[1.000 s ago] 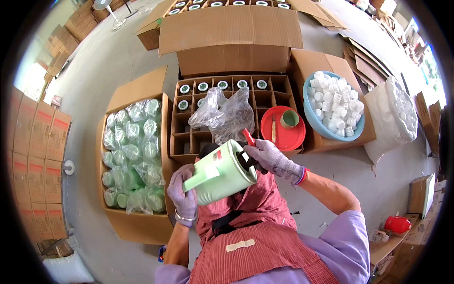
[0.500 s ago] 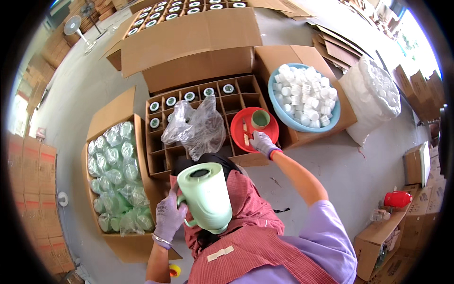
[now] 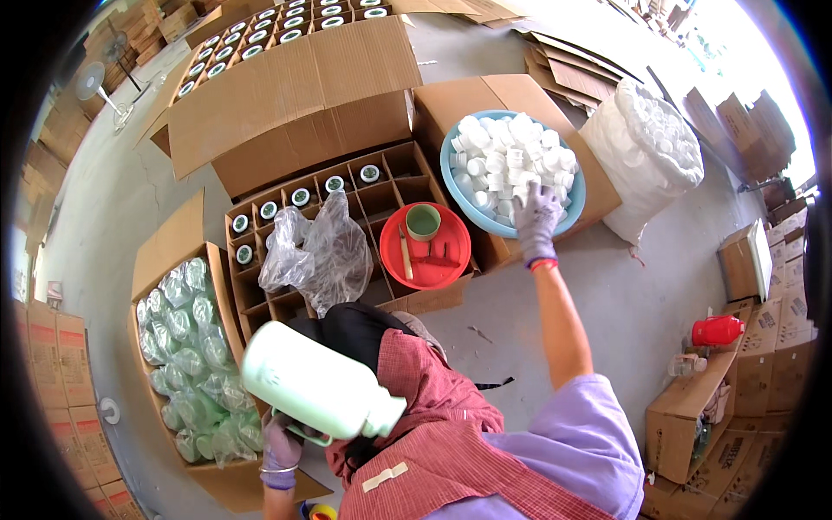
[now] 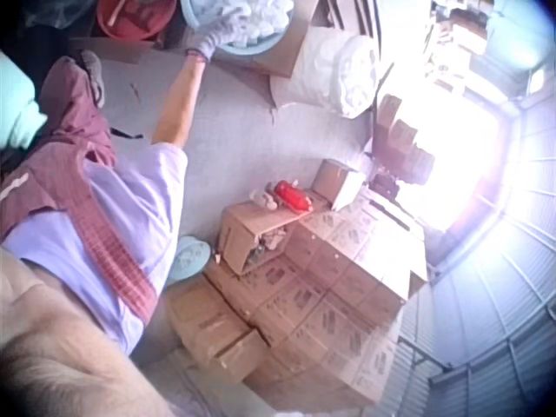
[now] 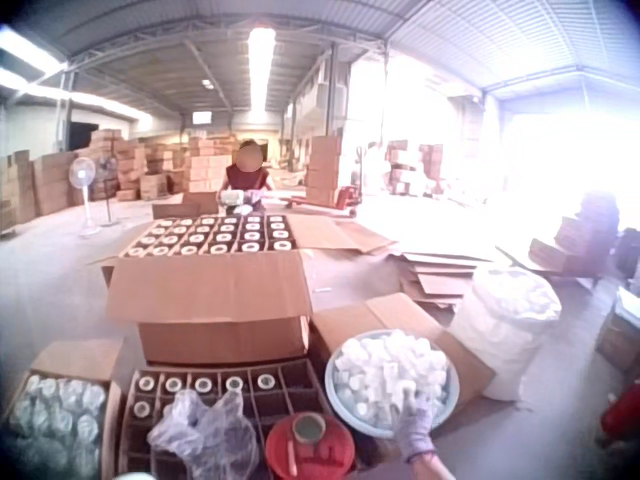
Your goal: The person assembles light green kettles by inserting a white circular component into the top opening, securing the lid, and wrapping each unit in a plastic bag. The person places the wrapped kettles into a cardboard box. The person repeats this process for multiple kettles.
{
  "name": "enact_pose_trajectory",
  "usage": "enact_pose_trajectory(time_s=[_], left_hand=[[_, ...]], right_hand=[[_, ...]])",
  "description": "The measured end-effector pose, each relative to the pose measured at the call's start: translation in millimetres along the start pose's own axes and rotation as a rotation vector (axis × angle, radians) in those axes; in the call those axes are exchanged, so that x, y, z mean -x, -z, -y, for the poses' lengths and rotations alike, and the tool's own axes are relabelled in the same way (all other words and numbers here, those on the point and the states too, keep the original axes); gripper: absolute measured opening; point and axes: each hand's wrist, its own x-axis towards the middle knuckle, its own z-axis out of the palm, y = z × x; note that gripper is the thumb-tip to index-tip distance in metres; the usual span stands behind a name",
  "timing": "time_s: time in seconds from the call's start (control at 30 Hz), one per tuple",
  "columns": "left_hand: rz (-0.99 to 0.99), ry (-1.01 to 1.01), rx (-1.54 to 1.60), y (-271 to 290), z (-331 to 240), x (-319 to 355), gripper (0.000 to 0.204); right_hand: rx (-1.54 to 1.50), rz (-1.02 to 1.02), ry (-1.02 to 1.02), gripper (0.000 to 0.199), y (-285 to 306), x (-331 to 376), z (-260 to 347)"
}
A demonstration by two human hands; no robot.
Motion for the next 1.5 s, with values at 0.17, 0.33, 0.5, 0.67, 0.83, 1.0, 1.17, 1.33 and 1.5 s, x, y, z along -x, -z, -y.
enact_pose_trajectory(time_s=[0.17,0.33,0.5,0.67,0.83,1.0,1.17,1.33,1.5], left_hand=[[-0.247,0.122,0.767,-37.0,-16.3,-28.1,0.021],[-0.187,0.404,1.807,-39.6,-17.7,-43.5,0.018],[-0.208,0.370,1.687,-44.4,-20.9,-38.3,0.020],[-0.194,0.294,1.569,-54.5,-38.0,-28.6,0.020],[-0.125,0.282,1.691,-60.4,-11.3,-33.6,0.020],[-0.167,0.183,1.599,-66.9,-6.4,-36.0,0.018],[-0.155,0.098,1.696,-56.4,15.8,-53.4,0.023],[-0.205,0.151,1.735,-56.5,0.0,-61.1,0.024],[-0.164,0.105,1.743,-51.4,-10.8,-66.5,0.025]], right_hand=[[-0.023,0.054,0.079,0.049,-21.2,-5.7,-44.7],[-1.171,0.455,0.417,0.048,131.0,98.5,96.6],[-1.275,0.391,0.688,0.055,159.9,168.3,163.3],[-1.199,0.229,0.631,0.073,173.0,169.8,190.9],[-1.441,0.347,0.456,0.062,163.6,185.6,210.9],[-1.498,0.307,0.374,0.050,138.4,194.8,214.0],[-1.535,0.541,0.754,0.066,52.9,154.0,198.5],[-0.645,0.461,0.031,0.055,-122.8,113.7,118.7],[-0.529,0.623,0.139,0.040,-174.3,86.7,100.1]])
